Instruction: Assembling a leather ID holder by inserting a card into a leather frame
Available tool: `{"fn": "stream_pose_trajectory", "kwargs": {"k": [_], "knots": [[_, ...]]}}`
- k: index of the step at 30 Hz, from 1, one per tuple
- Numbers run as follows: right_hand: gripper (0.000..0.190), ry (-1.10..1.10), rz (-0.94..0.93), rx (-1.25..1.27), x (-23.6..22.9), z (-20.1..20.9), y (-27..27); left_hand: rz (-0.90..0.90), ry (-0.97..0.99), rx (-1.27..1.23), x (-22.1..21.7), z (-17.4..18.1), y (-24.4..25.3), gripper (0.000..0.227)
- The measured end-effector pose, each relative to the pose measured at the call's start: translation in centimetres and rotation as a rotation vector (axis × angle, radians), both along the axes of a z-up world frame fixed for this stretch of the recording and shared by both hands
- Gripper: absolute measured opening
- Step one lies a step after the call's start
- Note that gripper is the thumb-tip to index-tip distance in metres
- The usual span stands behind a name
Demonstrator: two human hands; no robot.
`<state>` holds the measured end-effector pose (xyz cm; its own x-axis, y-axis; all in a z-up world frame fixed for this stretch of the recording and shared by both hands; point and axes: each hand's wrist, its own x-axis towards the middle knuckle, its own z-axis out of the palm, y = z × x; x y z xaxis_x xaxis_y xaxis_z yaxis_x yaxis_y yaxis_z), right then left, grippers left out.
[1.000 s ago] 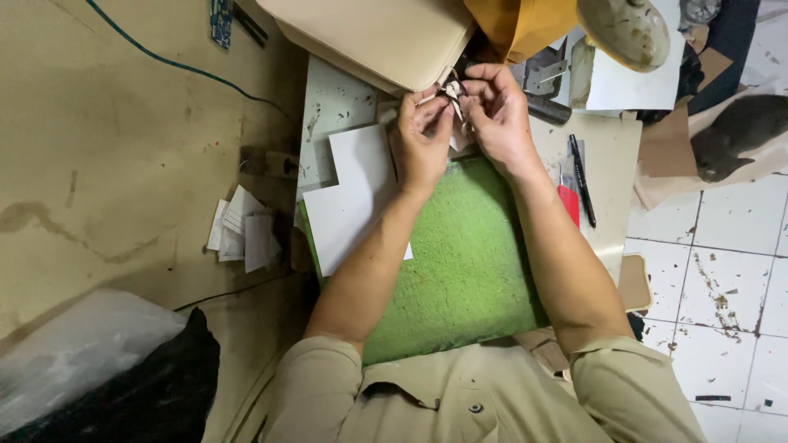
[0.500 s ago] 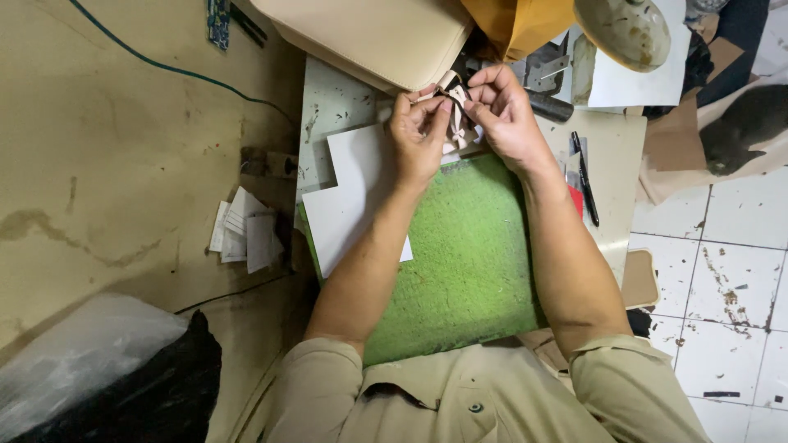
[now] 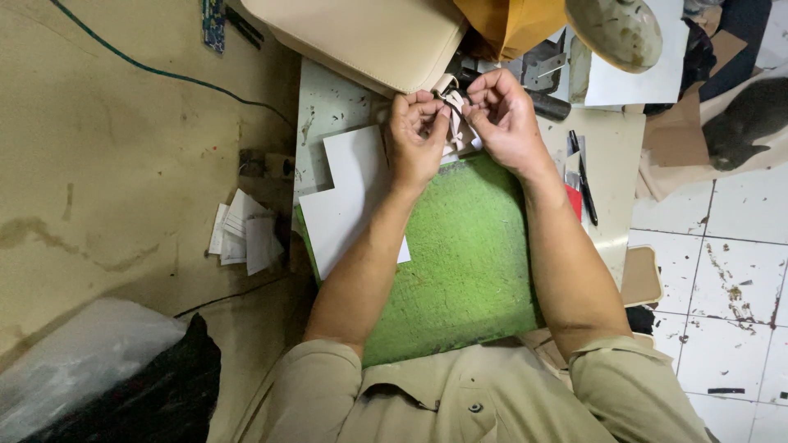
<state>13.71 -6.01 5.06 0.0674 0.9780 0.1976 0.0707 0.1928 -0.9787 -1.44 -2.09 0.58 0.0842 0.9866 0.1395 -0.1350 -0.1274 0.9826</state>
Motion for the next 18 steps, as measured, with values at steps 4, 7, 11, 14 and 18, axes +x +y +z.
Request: {"fn": "stream_pose_trajectory", "kwargs": {"k": [4, 7, 11, 14, 18], "knots": [[0.026, -0.102, -0.052, 0.028, -0.4, 1.7, -0.5, -0.009, 0.011, 0.021, 0.0, 0.3, -0.3, 0.022], [0.05, -0.275, 0.087, -0.033, -0.7, 3.8, -1.3, -0.007, 0.008, 0.011, -0.1, 0.6, -0.3, 0.022], [0.056, -0.455, 0.09, -0.092, -1.4, 3.8, -1.7, -0.021, -0.016, -0.001, 0.0, 0.2, -0.2, 0.021], [0.042, -0.364, 0.0, -0.087, -0.2, 2.8, -1.6, -0.016, -0.035, 0.057, 0.2, 0.1, -0.1, 0.019], [0.027, -0.125, -0.122, 0.02, 1.0, 1.7, -1.3, -0.001, 0.022, 0.139, 0.3, 0.2, -0.1, 0.014]]}}
